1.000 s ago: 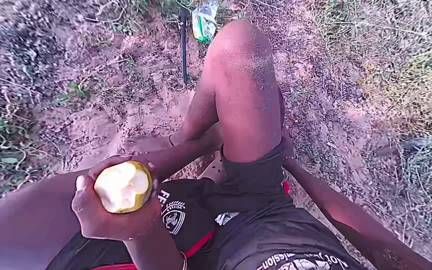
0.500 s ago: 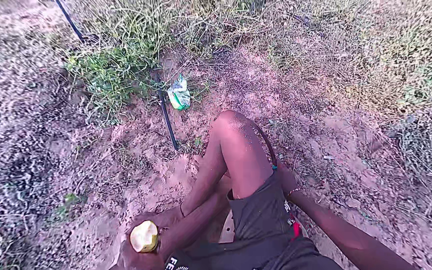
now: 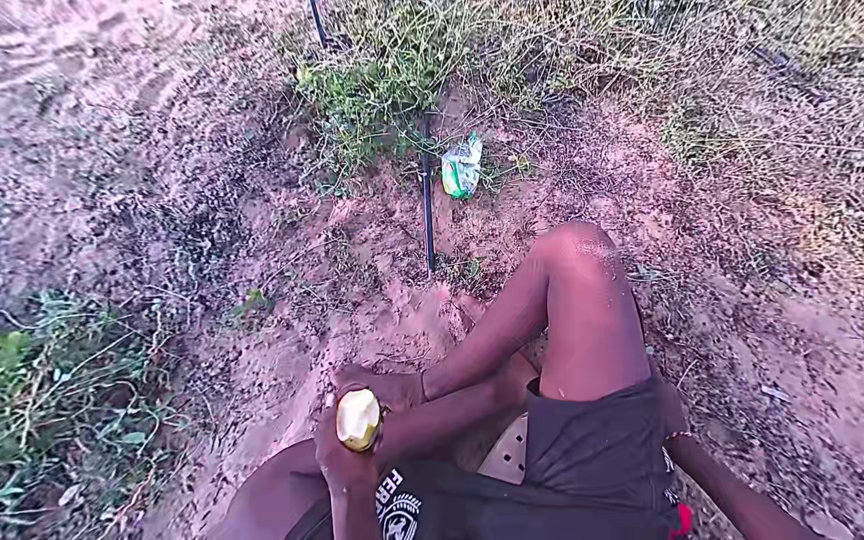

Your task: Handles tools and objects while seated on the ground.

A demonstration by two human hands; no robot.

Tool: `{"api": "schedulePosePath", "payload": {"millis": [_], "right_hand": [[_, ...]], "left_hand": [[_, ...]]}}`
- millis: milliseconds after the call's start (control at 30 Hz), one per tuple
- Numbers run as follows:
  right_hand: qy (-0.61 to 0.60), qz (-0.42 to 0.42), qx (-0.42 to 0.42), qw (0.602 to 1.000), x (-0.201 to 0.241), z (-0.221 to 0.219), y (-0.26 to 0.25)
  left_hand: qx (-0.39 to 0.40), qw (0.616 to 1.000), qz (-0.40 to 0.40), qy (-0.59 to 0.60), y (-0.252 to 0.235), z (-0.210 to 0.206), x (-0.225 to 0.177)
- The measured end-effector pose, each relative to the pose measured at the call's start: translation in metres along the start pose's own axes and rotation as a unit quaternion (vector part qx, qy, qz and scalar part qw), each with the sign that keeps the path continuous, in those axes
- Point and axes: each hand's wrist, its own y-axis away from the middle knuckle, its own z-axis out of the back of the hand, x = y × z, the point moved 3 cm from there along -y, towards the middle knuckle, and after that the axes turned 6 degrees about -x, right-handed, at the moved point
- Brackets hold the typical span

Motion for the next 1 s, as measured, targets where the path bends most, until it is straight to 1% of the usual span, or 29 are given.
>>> {"api": "schedulePosePath", "payload": {"millis": [67,100,133,200,267,333,400,467,533,600,667,700,733,767,867,933,1000], "right_hand": [[-0.026,0.064,-0.084,0.994,-0.034,-0.012,-0.025],[-0.05,0.091,-0.119,0.987,-0.039,-0.007,-0.034],[-0.072,0.098,-0.143,0.982,-0.034,0.006,-0.041],[-0.149,0.095,-0.172,0.969,0.0,0.049,-0.052],[-0.253,0.117,-0.192,0.941,0.046,0.089,-0.054],[-0.374,0.147,-0.16,0.902,0.103,0.115,-0.045],[-0.422,0.167,-0.113,0.884,0.155,0.119,-0.031],[-0.438,0.161,-0.065,0.882,0.202,0.096,-0.02],[-0.416,0.141,-0.02,0.898,0.244,0.057,-0.018],[-0.338,0.132,0.006,0.932,0.279,0.007,-0.037],[-0.224,0.124,0.033,0.966,0.3,-0.039,-0.062],[-0.194,0.121,0.049,0.972,0.305,-0.057,-0.074],[-0.197,0.116,0.053,0.972,0.308,-0.071,-0.082],[-0.227,0.107,0.053,0.967,0.308,-0.078,-0.087],[-0.343,0.064,0.058,0.935,0.285,-0.083,-0.083],[-0.379,0.054,0.081,0.92,0.276,-0.094,-0.079],[-0.411,0.065,0.095,0.904,0.275,-0.105,-0.084]], "left_hand": [[-0.005,1.0,-0.004,-0.007,-0.001,-0.002,0.002],[-0.01,1.0,-0.006,-0.011,-0.002,-0.001,0.002],[-0.012,1.0,-0.01,-0.014,-0.002,0.0,0.003],[-0.008,1.0,-0.022,-0.006,-0.005,-0.001,0.004],[0.01,1.0,-0.024,-0.002,-0.006,-0.001,0.005],[0.019,0.999,-0.029,-0.006,-0.006,-0.002,0.004],[0.02,0.999,-0.036,-0.016,-0.005,-0.002,0.005],[0.013,0.999,-0.036,-0.028,-0.005,-0.002,0.006],[0.004,0.999,-0.032,-0.031,-0.006,0.0,0.007],[-0.002,0.999,-0.025,-0.021,-0.012,0.002,0.009],[-0.011,1.0,-0.011,-0.015,-0.017,0.006,0.013],[-0.02,1.0,0.0,-0.012,-0.019,0.009,0.015],[-0.033,0.999,0.009,-0.008,-0.022,0.01,0.015],[-0.042,0.999,0.019,-0.004,-0.025,0.01,0.014],[-0.05,0.998,0.048,0.004,-0.022,0.009,0.019],[-0.054,0.998,0.045,-0.001,-0.022,0.016,0.014],[-0.059,0.998,0.027,-0.011,-0.027,0.015,0.011]]}}
